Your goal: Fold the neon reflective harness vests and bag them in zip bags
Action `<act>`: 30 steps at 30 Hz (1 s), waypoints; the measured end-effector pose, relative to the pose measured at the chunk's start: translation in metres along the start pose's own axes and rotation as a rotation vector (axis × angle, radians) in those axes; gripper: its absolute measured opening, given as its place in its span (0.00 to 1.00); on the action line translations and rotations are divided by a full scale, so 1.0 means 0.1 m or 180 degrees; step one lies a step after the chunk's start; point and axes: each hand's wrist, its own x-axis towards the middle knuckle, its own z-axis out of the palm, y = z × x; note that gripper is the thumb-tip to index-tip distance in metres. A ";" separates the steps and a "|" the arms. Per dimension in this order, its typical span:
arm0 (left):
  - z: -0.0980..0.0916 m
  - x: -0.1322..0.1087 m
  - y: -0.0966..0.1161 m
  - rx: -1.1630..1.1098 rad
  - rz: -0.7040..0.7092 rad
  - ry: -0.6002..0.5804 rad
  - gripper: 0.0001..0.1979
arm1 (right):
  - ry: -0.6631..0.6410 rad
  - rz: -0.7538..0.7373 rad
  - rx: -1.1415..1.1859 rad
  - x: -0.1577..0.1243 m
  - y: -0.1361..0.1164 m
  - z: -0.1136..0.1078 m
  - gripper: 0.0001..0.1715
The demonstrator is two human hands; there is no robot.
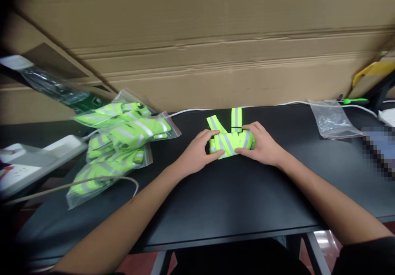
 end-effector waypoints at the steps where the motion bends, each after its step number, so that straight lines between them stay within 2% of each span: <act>1: 0.00 0.00 -0.01 -0.0108 0.0027 0.0012 0.27 | -0.0017 0.0069 -0.0025 0.00 -0.01 -0.01 0.36; 4: -0.02 0.01 -0.03 -0.0291 0.0327 0.0127 0.22 | -0.0137 0.0331 -0.0066 -0.01 -0.04 -0.02 0.33; 6: -0.02 0.00 -0.03 -0.0236 0.0643 0.0243 0.19 | -0.0114 0.0272 -0.0081 -0.02 -0.06 -0.02 0.29; 10: -0.03 0.00 -0.01 0.0434 0.1131 0.0182 0.14 | -0.0107 -0.0832 -0.0659 -0.02 -0.10 0.00 0.06; 11: -0.04 -0.01 0.00 0.0621 0.1156 0.0084 0.14 | -0.0180 -0.1084 -0.0832 -0.02 -0.11 -0.01 0.04; 13: -0.07 -0.03 0.02 0.0804 0.1092 -0.0142 0.12 | -0.0367 -0.1353 -0.0943 -0.01 -0.12 -0.02 0.12; 15: -0.11 -0.05 0.05 0.0706 0.0975 -0.0360 0.15 | -0.0596 -0.1377 -0.0736 -0.02 -0.13 -0.05 0.20; 17: -0.15 -0.09 0.07 0.0502 0.0897 -0.0545 0.15 | -0.0753 -0.1270 -0.0370 -0.04 -0.13 -0.08 0.18; 19: -0.17 -0.11 0.09 0.0368 0.0827 -0.0556 0.09 | -0.0749 -0.1059 0.0038 -0.08 -0.12 -0.10 0.15; 21: -0.18 -0.11 0.08 0.0416 0.0645 -0.0386 0.08 | -0.0620 -0.0762 0.0290 -0.11 -0.11 -0.12 0.12; 23: -0.18 -0.10 0.06 0.0508 0.0301 -0.0265 0.14 | -0.0527 -0.0507 0.0280 -0.10 -0.10 -0.14 0.19; 25: -0.18 -0.08 0.03 0.0516 0.0037 -0.0357 0.22 | -0.0472 -0.0386 0.0142 -0.04 -0.10 -0.18 0.26; 26: -0.19 -0.07 0.02 0.0483 -0.0023 -0.0426 0.23 | -0.0410 -0.0397 0.0098 0.00 -0.10 -0.21 0.26; 28: -0.20 -0.06 0.01 0.0402 -0.0026 -0.0507 0.24 | -0.0114 -0.0504 0.0172 0.03 -0.10 -0.26 0.21; 30: -0.22 -0.05 0.01 0.0303 -0.0027 -0.0501 0.24 | 0.0281 -0.0551 0.0341 -0.14 -0.11 -0.26 0.13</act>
